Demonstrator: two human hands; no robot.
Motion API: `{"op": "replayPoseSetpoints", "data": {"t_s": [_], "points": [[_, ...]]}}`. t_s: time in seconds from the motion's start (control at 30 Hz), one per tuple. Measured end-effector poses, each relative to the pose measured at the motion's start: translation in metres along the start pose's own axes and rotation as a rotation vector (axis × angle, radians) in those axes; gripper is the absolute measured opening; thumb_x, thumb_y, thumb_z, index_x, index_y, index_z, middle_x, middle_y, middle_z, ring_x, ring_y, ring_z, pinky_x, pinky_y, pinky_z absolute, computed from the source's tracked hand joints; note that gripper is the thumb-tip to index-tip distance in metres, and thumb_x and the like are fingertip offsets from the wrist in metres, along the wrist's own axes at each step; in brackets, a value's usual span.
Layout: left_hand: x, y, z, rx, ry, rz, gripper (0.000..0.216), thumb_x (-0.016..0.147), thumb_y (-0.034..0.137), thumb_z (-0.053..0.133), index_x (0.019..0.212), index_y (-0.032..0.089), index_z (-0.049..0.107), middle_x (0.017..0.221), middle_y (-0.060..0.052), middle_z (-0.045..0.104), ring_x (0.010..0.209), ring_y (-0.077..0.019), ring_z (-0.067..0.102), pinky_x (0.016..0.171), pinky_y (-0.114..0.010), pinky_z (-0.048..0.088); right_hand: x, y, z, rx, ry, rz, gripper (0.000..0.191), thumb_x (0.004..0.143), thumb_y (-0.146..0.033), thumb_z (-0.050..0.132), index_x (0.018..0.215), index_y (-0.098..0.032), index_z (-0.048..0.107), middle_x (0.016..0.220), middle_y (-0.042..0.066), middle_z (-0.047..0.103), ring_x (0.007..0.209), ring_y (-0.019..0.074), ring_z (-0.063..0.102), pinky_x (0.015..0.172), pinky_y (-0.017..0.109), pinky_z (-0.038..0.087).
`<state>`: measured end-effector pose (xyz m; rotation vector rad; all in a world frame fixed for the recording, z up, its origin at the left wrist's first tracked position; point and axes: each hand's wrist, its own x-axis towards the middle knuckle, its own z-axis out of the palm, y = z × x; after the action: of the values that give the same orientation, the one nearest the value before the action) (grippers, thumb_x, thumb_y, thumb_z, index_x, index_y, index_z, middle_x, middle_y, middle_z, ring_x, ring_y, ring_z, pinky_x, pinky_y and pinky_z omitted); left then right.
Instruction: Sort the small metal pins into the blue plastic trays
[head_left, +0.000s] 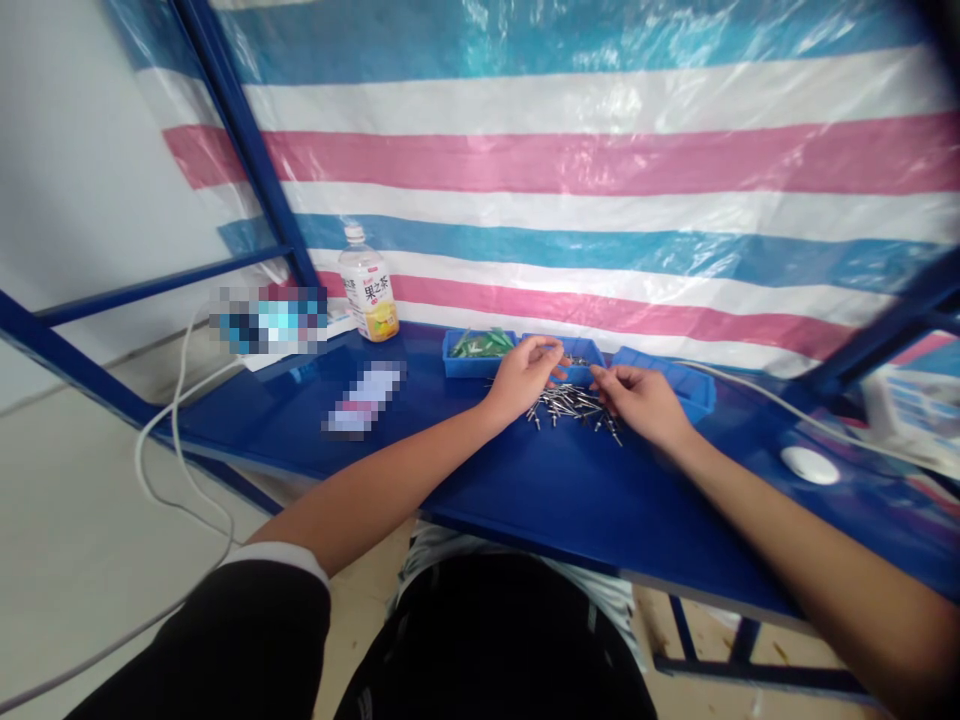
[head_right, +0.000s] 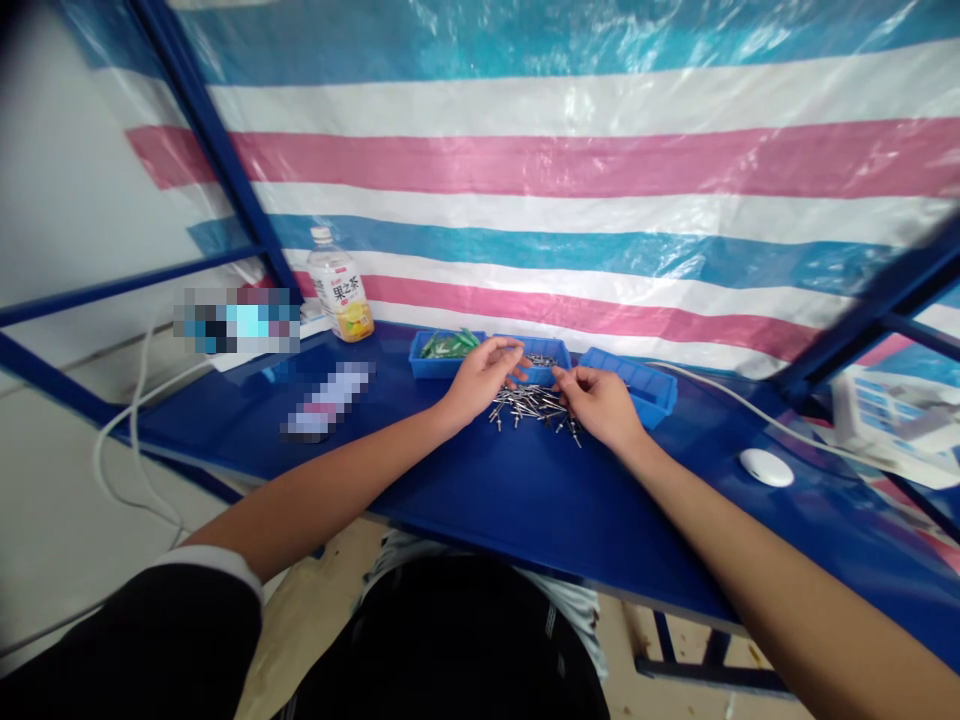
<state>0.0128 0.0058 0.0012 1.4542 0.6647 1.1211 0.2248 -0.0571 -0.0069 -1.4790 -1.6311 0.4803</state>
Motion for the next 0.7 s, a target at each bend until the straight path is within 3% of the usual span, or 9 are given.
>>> {"op": "replayPoseSetpoints", "data": {"t_s": [0.1,0.23,0.47,0.7], "points": [[0.000,-0.001,0.000,0.022,-0.008,0.011,0.017,0.106,0.030,0.062,0.116,0.017,0.063,0.104,-0.011,0.077,0.080,-0.0145,0.073,0.065,-0.024,0.055,-0.003,-0.001,-0.003,-0.260,0.012,-0.220,0.038,0.101,-0.056,0.060,0.088,-0.024,0.077,0.077,0.006,0.078,0.064,0.0233,0.068,0.062,0.036,0.054],[0.000,-0.004,0.000,0.037,-0.013,0.019,0.020,0.106,0.033,0.062,0.117,0.016,0.063,0.104,-0.011,0.077,0.081,-0.0149,0.073,0.065,-0.024,0.055,-0.005,0.003,-0.001,-0.389,-0.120,-0.403,0.021,0.098,-0.039,0.064,0.106,-0.026,0.079,0.102,0.009,0.081,0.094,0.0307,0.074,0.088,0.046,0.058],[0.001,-0.006,0.000,0.059,-0.021,0.026,0.020,0.106,0.033,0.062,0.115,0.016,0.063,0.103,-0.010,0.078,0.080,-0.0144,0.073,0.063,-0.023,0.052,0.002,0.018,0.002,-0.444,-0.171,-0.474,0.022,0.096,-0.023,0.062,0.109,-0.025,0.079,0.106,0.009,0.080,0.099,0.0318,0.073,0.092,0.049,0.058],[0.002,-0.007,-0.001,0.063,-0.026,0.014,0.019,0.105,0.033,0.062,0.116,0.017,0.063,0.103,-0.011,0.078,0.080,-0.0146,0.073,0.062,-0.024,0.052,-0.001,0.013,0.000,-0.461,-0.154,-0.474,0.021,0.092,-0.019,0.063,0.105,-0.026,0.078,0.104,0.008,0.080,0.098,0.0307,0.073,0.088,0.045,0.058]]}}
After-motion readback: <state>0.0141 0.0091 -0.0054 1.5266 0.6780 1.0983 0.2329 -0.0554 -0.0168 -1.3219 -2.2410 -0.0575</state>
